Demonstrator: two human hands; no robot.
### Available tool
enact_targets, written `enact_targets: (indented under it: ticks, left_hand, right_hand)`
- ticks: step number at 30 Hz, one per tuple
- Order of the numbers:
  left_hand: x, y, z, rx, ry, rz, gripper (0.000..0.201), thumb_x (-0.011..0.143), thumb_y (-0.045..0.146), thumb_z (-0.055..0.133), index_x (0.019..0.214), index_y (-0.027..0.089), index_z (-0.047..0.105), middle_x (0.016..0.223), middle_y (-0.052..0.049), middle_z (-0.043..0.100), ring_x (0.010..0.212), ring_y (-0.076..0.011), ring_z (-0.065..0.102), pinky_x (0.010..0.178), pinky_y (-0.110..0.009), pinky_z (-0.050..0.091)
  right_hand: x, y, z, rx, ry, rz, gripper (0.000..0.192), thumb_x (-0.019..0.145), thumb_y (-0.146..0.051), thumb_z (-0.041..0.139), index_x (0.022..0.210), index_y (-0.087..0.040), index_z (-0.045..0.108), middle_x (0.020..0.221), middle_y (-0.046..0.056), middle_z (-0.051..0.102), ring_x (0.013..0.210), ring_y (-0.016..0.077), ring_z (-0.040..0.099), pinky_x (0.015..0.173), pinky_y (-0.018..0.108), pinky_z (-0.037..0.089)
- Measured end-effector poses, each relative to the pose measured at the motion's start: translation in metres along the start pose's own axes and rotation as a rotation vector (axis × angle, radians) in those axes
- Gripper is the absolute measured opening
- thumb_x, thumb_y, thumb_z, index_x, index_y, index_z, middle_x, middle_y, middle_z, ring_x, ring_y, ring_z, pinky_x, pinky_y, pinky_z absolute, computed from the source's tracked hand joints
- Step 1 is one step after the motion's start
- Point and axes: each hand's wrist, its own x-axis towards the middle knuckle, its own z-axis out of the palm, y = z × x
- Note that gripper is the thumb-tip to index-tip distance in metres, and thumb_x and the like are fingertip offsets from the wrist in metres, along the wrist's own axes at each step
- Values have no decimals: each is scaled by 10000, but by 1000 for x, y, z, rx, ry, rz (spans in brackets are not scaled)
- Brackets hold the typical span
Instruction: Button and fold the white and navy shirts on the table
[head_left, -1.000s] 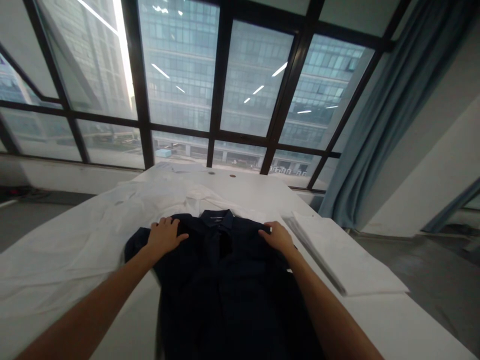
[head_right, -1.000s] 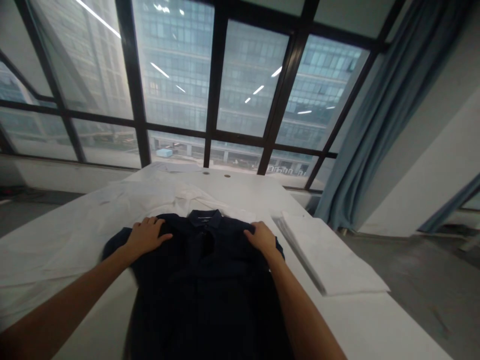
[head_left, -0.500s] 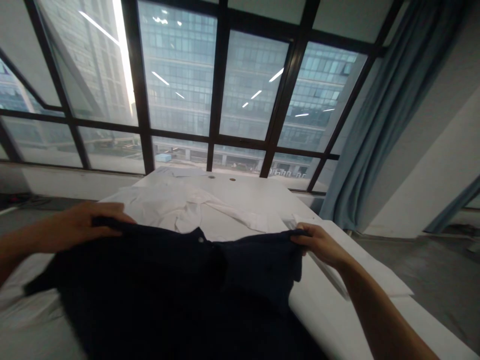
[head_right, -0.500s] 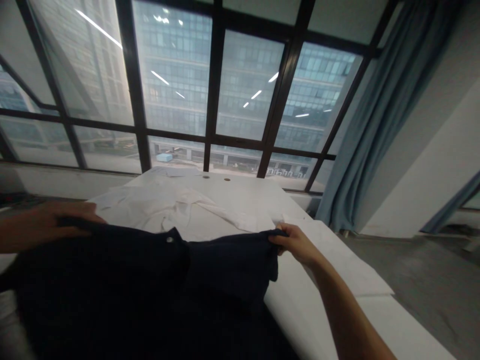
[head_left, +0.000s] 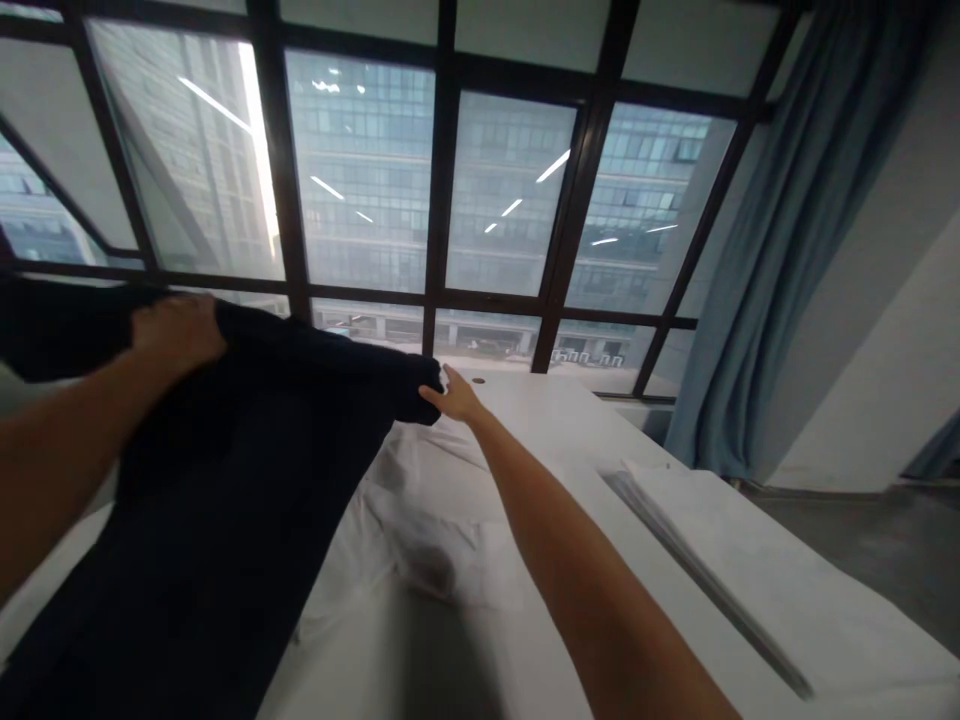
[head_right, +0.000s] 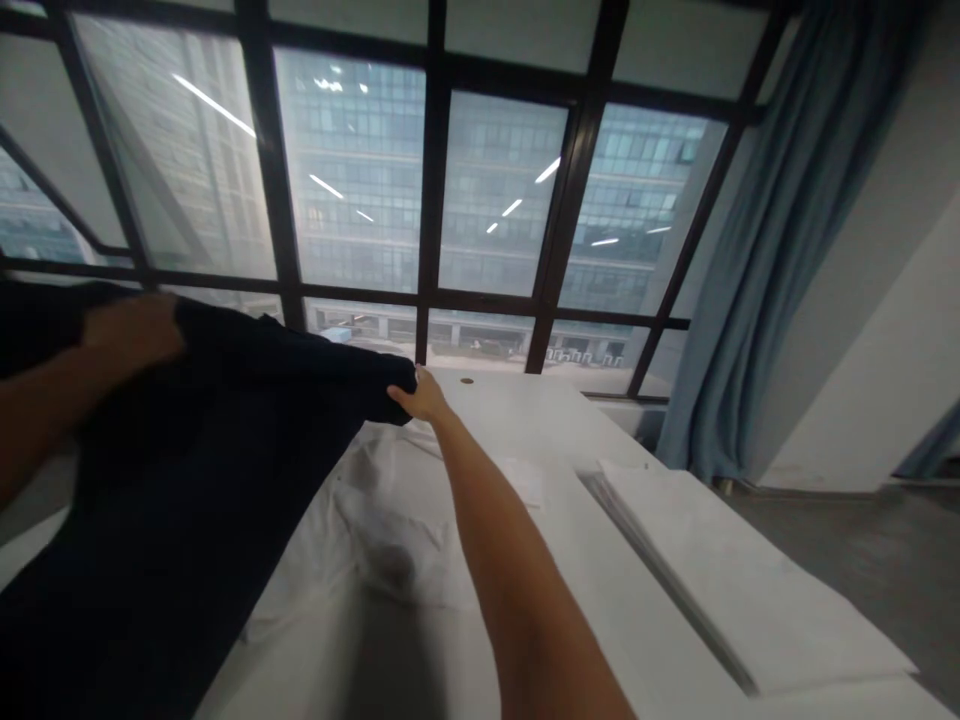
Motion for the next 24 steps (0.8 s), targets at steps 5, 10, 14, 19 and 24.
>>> enact_targets:
  ticks: [5,10,14,19,24]
  left_hand:
    - [-100,79,116,-123,-349,366,593,867,584,448,1241,144,579,1357,-147,532,1288,-363,419,1056,-626,204]
    - [-199,113,186,-177,-602,406,768,799,687,429,1458,300,347,1556,-92,202,1418,-417,104,1035,-721,111]
    - [-218,129,202,-194,-566,370,812,834,703,319,1495,235,259,1566,-118,136,1420,-422,66,1040,-715,84]
    - [-213,134,201,-198,-534,399,833,831,728,292,1495,227,257,1568,-122,135,1419,-423,78,1043,-704,97]
    - [-229,143,188,-168,-454,400,684,903,616,289,1478,245,306,1565,-97,183,1422,-390,126,1057,-689,112]
  right_hand:
    - [-69,57,5,-389,-226,-30,544,861,-405,569,1330,-137,497,1426,155,445,1326,253,393,1096,411,292]
    - [-168,131,-69,-690,-292,301,515,871,-424,548,1322,-177,515,1450,153,416,1322,283,394,1082,507,257]
    - [-214,172,-124,-887,-214,432,560,842,-437,574,1341,-197,498,1448,159,414,1324,307,377,1085,539,214]
    - [-239,193,-170,-1051,-40,515,509,879,-399,474,1330,-163,498,1448,166,397,1333,312,340,1080,566,191]
    - [-260,208,-196,-1118,139,765,568,865,-450,449,1338,-136,473,1432,205,384,1292,416,354,1001,633,254]
